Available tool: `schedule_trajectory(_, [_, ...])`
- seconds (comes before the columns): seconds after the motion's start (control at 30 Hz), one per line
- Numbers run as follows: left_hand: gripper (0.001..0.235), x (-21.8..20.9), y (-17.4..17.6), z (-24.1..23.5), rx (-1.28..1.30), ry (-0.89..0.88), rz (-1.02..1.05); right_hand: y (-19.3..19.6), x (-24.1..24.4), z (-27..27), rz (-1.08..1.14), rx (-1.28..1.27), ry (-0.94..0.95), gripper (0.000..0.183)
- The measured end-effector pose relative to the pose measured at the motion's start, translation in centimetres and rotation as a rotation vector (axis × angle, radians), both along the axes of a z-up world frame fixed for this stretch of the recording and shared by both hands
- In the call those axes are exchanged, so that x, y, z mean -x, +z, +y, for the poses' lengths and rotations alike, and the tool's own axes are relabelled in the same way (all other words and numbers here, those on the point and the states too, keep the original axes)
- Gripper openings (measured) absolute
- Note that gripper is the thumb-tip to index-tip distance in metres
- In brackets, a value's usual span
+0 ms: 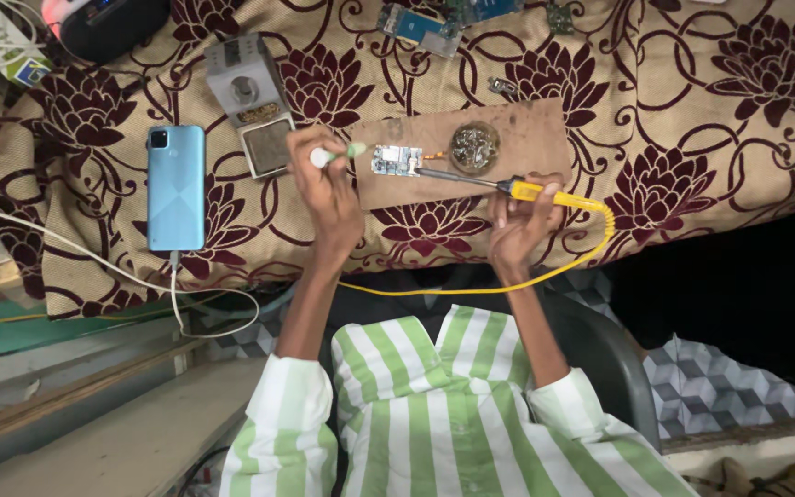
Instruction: The person uses a soldering iron and solder to work on a small circuit board placed on a patterned tablecloth. They repeatedly apply solder to specific points on the board while holding the iron in one hand and the solder in the other. A smartphone is visible nearby, but the person does not interact with it during the task.
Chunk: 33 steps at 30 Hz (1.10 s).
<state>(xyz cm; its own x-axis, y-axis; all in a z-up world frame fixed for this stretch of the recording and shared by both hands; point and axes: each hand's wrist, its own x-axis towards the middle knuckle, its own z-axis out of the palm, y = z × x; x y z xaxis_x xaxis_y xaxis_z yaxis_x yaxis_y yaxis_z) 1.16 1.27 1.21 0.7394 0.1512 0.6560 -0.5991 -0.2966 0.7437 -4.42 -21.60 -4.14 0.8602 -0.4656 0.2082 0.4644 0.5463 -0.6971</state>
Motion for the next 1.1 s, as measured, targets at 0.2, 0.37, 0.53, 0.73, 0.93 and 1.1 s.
schedule_trajectory(0.2, [0.036, -1.4, 0.6, -0.2, -0.166, 0.001, 0.077, -0.4, 0.1, 0.2, -0.004, -0.017, -0.043, 0.035])
schedule_trajectory(0.37, [0.022, -1.8, 0.0, -0.5, -0.101, -0.104, 0.077, -0.1, 0.3, 0.3, 0.020, -0.062, -0.067, 0.036])
schedule_trajectory(0.53, [0.008, -3.2, -1.3, -1.4, -0.072, -0.121, 0.019, -0.4, 0.2, -0.1, 0.017, -0.071, -0.062, 0.036])
schedule_trajectory(0.73, [0.009, -2.8, -1.3, -1.7, -0.189, -0.166, 0.163, -0.4, 0.2, -0.1, -0.002, -0.068, -0.064, 0.037])
schedule_trajectory(0.93, [0.012, -1.0, 1.1, -1.2, 0.176, -0.402, 0.240, -0.4, 0.4, 0.0, -0.018, -0.093, -0.065, 0.038])
schedule_trajectory(1.1, [0.029, 0.5, 2.4, 0.3, -0.197, -0.004, 0.002, -0.6, 0.5, -0.3, -0.002, -0.146, -0.048, 0.039])
